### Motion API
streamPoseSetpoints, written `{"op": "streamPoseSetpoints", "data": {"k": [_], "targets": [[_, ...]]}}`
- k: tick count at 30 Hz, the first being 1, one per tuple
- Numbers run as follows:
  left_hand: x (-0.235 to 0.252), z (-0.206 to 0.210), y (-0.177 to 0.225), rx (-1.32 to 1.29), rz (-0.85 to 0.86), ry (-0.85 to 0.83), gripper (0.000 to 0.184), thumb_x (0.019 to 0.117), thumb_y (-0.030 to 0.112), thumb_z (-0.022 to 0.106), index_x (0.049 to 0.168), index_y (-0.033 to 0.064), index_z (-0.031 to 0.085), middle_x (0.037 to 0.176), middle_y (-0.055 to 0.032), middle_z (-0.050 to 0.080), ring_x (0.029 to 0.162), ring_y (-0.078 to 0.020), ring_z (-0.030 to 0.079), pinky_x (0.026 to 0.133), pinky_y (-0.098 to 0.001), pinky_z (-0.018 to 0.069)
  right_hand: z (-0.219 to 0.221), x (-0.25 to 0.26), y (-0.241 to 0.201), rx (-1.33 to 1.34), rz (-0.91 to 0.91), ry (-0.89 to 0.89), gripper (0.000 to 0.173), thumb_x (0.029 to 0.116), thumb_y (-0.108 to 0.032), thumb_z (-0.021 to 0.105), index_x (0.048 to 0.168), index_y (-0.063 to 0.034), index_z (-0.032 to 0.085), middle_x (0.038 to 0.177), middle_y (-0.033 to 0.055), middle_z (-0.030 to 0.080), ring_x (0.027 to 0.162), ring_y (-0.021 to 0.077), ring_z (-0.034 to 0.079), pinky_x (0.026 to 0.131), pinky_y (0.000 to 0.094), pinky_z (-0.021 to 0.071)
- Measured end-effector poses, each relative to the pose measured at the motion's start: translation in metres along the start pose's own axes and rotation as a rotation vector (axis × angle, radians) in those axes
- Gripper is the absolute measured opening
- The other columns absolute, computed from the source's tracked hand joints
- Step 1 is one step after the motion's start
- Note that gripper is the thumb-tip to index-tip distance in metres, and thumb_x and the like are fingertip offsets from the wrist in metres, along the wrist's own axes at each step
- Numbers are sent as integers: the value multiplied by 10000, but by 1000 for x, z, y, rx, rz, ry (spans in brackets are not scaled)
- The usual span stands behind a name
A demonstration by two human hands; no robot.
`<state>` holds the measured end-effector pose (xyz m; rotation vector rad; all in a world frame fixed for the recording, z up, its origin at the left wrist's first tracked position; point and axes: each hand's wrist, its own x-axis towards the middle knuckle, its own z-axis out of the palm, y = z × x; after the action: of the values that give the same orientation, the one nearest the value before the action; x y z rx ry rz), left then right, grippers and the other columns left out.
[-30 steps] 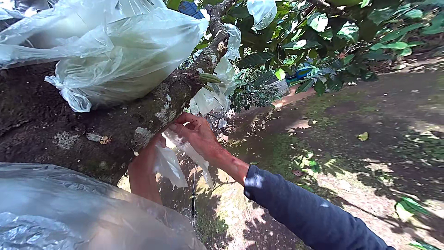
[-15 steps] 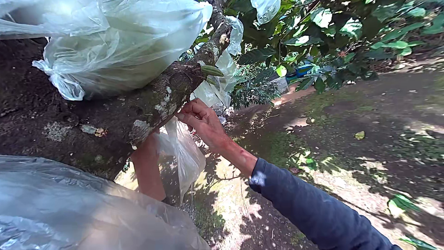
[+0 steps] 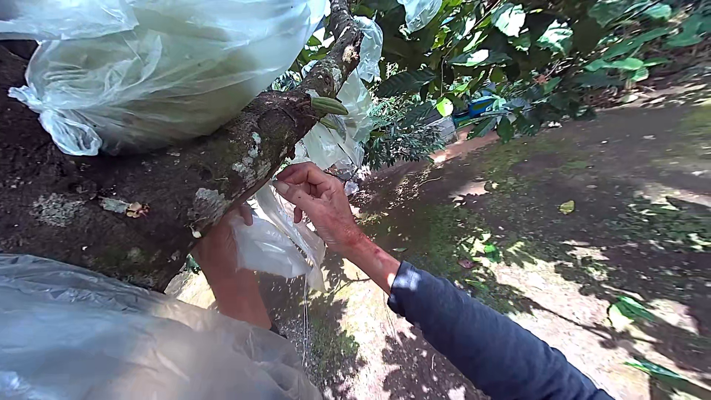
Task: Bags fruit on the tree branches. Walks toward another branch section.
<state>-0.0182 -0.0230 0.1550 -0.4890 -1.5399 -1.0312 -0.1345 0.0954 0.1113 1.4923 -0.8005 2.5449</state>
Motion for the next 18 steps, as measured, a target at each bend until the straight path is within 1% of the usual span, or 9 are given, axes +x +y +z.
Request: {"op": "streamPoseSetpoints", "data": {"k": [2, 5, 7, 9, 11, 12, 14, 16, 18], "targets": [[-4, 0, -1, -57, -31, -35, 111, 958, 47, 570, 970, 96, 669, 749, -8, 658, 607, -98, 605, 590, -250, 546, 8, -3, -2, 30, -9, -10, 95, 974, -112, 683, 989, -20, 700, 1183, 118, 681, 592, 142, 587, 474, 265, 520], [-8, 2, -3, -82, -21, -83, 138, 1007, 51, 524, 1074, 76, 641, 836, -6, 675, 678, -86, 630, 649, -235, 565, 14, -3, 0, 106, -1, -12, 82, 970, -89, 674, 986, -11, 695, 1156, 134, 682, 584, 142, 590, 470, 265, 521], [-6, 15, 7, -72, -11, -94, 221, 983, -12, 446, 983, 56, 655, 784, -3, 670, 656, -75, 630, 634, -216, 562, 17, -4, 1, 154, 19, -29, 65, 971, -64, 663, 997, -4, 670, 1032, 136, 685, 566, 125, 572, 477, 248, 508], [-8, 42, 29, -2, -69, 22, 322, 948, -55, 398, 851, 118, 651, 698, 54, 652, 623, -22, 605, 628, -174, 538, 19, -4, 2, 142, 26, -57, 72, 974, -44, 657, 1017, 14, 657, 820, 116, 650, 538, 113, 557, 481, 238, 503], [-8, 48, 31, 8, -52, 72, 327, 935, -96, 411, 848, 119, 642, 703, 57, 658, 636, -18, 616, 644, -175, 547, 21, -2, 2, 76, 28, -53, 100, 982, -74, 663, 1032, 12, 667, 680, 82, 577, 502, 109, 535, 468, 236, 492], [-7, 45, 26, 4, -36, 55, 308, 933, -94, 433, 886, 128, 641, 740, 61, 674, 671, -19, 630, 677, -183, 556, 22, -1, 2, 43, 25, -44, 115, 987, -97, 667, 1038, 6, 673, 659, 78, 569, 492, 111, 532, 460, 238, 490], [-2, 22, 3, -67, -3, -46, 210, 937, -40, 557, 1015, 110, 681, 864, 16, 712, 771, -72, 663, 768, -257, 578, 21, 2, 2, 5, 24, -40, 135, 999, -122, 666, 1041, 6, 668, 665, 92, 583, 495, 128, 539, 464, 249, 494], [3, 15, -5, -20, 10, -55, 191, 912, -32, 609, 1009, 111, 691, 858, 16, 720, 754, -76, 667, 750, -263, 584, 21, 3, 0, 16, 33, -40, 132, 1011, -118, 647, 1041, 10, 653, 701, 101, 603, 520, 135, 557, 484, 254, 507], [5, 15, -6, 42, -3, -6, 197, 875, -51, 648, 1008, 90, 683, 847, 4, 717, 738, -93, 667, 730, -276, 588, 21, 5, -2, 47, 49, -44, 130, 1017, -106, 634, 1047, 21, 639, 773, 122, 652, 582, 158, 624, 533, 283, 564]]}}
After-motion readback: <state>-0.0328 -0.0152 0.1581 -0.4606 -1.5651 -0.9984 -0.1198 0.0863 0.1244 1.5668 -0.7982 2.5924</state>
